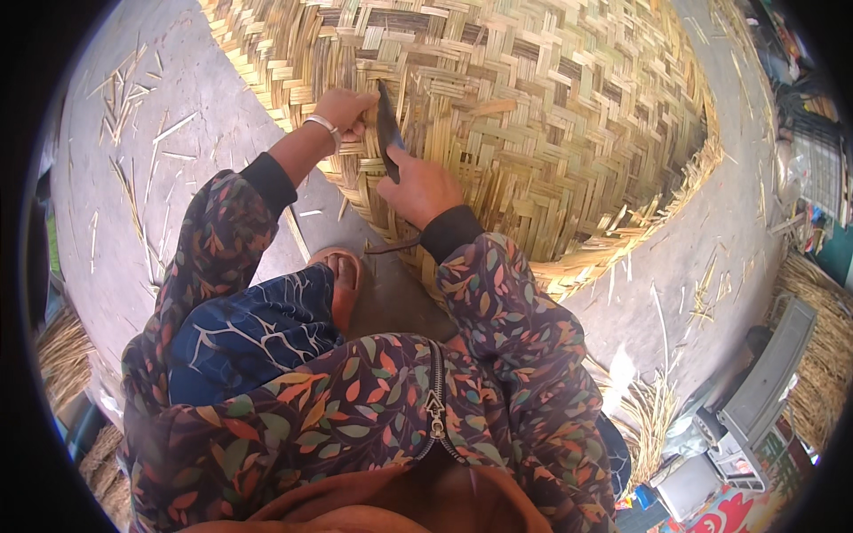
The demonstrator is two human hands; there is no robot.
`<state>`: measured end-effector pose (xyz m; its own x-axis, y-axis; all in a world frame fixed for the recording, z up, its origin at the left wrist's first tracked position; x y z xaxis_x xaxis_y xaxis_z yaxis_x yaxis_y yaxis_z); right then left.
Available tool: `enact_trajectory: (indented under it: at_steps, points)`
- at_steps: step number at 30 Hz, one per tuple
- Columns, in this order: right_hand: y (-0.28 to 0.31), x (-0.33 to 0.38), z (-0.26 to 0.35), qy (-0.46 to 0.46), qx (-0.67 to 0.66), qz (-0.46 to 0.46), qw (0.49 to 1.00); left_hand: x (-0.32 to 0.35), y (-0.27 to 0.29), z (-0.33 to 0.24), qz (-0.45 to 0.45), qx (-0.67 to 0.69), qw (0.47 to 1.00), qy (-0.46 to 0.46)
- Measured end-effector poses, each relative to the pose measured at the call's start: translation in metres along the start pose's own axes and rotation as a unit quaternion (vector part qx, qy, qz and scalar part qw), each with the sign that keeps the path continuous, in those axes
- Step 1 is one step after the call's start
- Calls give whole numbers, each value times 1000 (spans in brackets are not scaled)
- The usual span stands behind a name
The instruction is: The person is weaving a large basket using dried palm leaves. They use a knife to trim and adjust the leaves, ensuring a tight weave. The person is sitting on the floor, working on the basket from a first-person perspective.
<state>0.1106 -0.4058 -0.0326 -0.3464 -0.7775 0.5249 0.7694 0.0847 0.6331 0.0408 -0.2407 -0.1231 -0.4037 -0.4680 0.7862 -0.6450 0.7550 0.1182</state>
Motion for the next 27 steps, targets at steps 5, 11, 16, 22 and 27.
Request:
enact_trajectory:
  at_steps: [5, 11, 16, 22, 27]
  points:
    - [0, 1, -7, -7, 30, -11, 999, 22, -1, -14, 81, -180, 974, -107]
    - [0, 4, 6, 4, 85, 1, 996, 37, 7, -21, -20, -261, 931, -255]
    - [8, 43, 4, -1, 125, 53, 991, 36, -2, -25, -48, -341, 893, -291]
    - [56, 119, -12, 2, 170, 161, 972, 26, -6, -16, -82, -446, 826, -335]
    - [93, 127, -28, -23, -37, 123, 991, 32, -2, -17, -69, -362, 880, -300]
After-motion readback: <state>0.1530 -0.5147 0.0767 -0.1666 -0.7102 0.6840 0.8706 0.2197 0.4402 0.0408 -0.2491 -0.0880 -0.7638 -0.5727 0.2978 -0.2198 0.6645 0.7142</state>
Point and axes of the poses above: each hand's wrist, its own x-axis away from the middle knuckle, its own y-axis out of the back of the hand, z = x × y, the point moved 8 cm from there along -x, towards the middle knuckle, and after that the axes turned 2 degrees about -y, right-handed, at the moved point
